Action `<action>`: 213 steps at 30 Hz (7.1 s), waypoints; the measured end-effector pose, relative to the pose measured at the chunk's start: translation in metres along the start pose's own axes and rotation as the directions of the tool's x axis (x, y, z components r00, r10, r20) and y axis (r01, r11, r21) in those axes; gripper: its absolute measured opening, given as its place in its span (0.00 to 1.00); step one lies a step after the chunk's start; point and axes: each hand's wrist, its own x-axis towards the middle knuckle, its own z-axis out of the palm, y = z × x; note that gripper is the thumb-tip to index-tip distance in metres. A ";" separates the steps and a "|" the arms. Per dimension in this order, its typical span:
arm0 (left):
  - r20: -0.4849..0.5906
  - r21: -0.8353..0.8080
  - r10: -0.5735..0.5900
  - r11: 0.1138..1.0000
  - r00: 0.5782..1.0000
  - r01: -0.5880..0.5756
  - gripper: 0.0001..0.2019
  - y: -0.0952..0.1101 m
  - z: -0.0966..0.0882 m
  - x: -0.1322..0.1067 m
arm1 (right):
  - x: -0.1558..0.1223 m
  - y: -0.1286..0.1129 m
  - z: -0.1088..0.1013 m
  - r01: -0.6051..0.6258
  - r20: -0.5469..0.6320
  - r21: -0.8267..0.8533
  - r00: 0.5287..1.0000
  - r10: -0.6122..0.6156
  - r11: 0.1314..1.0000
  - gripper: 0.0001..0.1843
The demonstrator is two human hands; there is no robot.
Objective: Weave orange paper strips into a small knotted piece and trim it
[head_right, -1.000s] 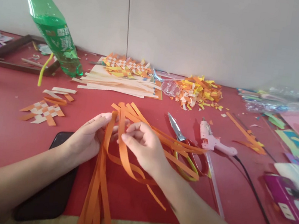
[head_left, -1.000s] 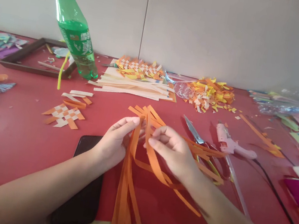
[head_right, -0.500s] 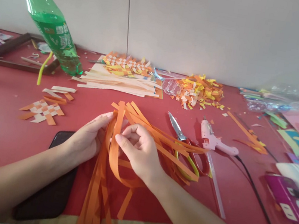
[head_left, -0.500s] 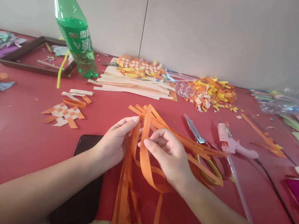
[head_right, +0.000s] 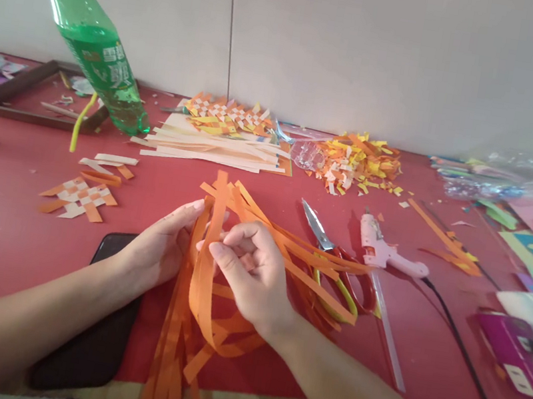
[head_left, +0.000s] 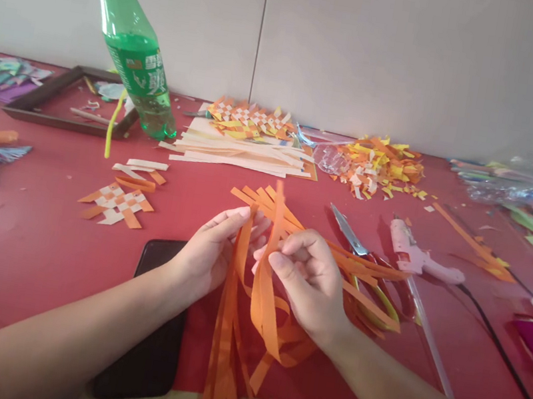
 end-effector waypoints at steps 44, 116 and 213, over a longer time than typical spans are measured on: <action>0.060 0.115 0.084 0.989 0.995 -0.091 0.06 -0.005 -0.001 -0.004 | 0.011 0.001 -0.004 -0.006 -0.093 -0.252 0.996 -0.018 0.968 0.17; 0.205 0.218 -0.042 0.976 0.978 -0.004 0.06 -0.003 -0.003 -0.010 | 0.014 -0.009 -0.016 0.415 0.079 -0.599 0.881 -0.466 0.685 0.07; 0.560 0.424 -0.113 0.890 0.821 -0.167 0.10 0.054 0.042 -0.030 | 0.031 -0.158 -0.037 0.421 0.319 -0.664 0.907 -0.276 0.618 0.09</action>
